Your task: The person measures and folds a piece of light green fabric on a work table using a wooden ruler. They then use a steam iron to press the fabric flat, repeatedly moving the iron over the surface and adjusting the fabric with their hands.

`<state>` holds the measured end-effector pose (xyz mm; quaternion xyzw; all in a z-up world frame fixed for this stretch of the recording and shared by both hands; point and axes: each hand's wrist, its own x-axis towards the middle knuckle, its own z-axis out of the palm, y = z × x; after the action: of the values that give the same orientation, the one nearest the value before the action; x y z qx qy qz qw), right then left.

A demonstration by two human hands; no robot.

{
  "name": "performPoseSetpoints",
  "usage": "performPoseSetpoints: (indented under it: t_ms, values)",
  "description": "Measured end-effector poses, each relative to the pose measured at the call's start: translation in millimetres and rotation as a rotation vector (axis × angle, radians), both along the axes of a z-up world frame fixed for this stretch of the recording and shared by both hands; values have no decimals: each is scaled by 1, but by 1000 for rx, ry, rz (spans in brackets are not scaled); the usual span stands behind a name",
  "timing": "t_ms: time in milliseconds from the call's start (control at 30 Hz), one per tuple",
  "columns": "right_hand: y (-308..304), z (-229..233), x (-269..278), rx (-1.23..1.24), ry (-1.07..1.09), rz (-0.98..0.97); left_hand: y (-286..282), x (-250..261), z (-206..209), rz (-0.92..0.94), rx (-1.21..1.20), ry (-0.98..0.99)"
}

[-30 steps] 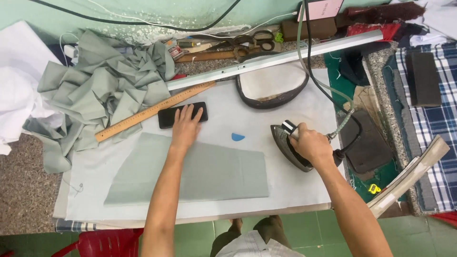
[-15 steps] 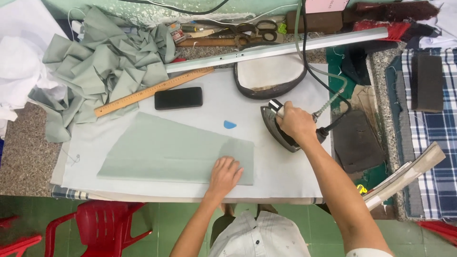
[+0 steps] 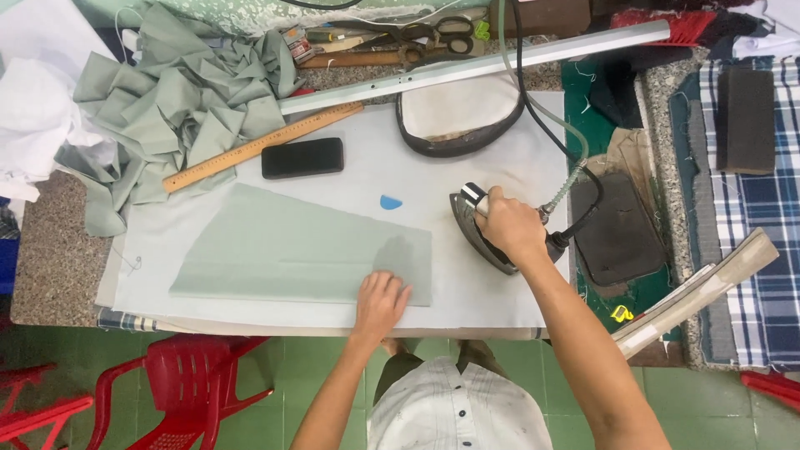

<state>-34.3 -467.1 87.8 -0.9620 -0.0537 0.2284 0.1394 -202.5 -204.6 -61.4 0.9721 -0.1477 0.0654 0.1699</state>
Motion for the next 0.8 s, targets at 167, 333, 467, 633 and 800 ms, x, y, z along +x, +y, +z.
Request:
performPoseSetpoints:
  t_ms: [167,333,467,633,800]
  values:
    - [0,0,0,-2,-20,1,-13,-22,-15,-22,-24,2]
    - [2,-1,-2,-3,-39,-10,-23,-14,-4,-18,-33,-49]
    - [4,3,-3,-5,-33,-21,-23,2,-4,-8,-29,-66]
    - [5,3,-1,-13,-33,-30,-26,42,8,32,-16,-6]
    - [4,2,0,-17,-27,-30,-18,53,-29,13,41,10]
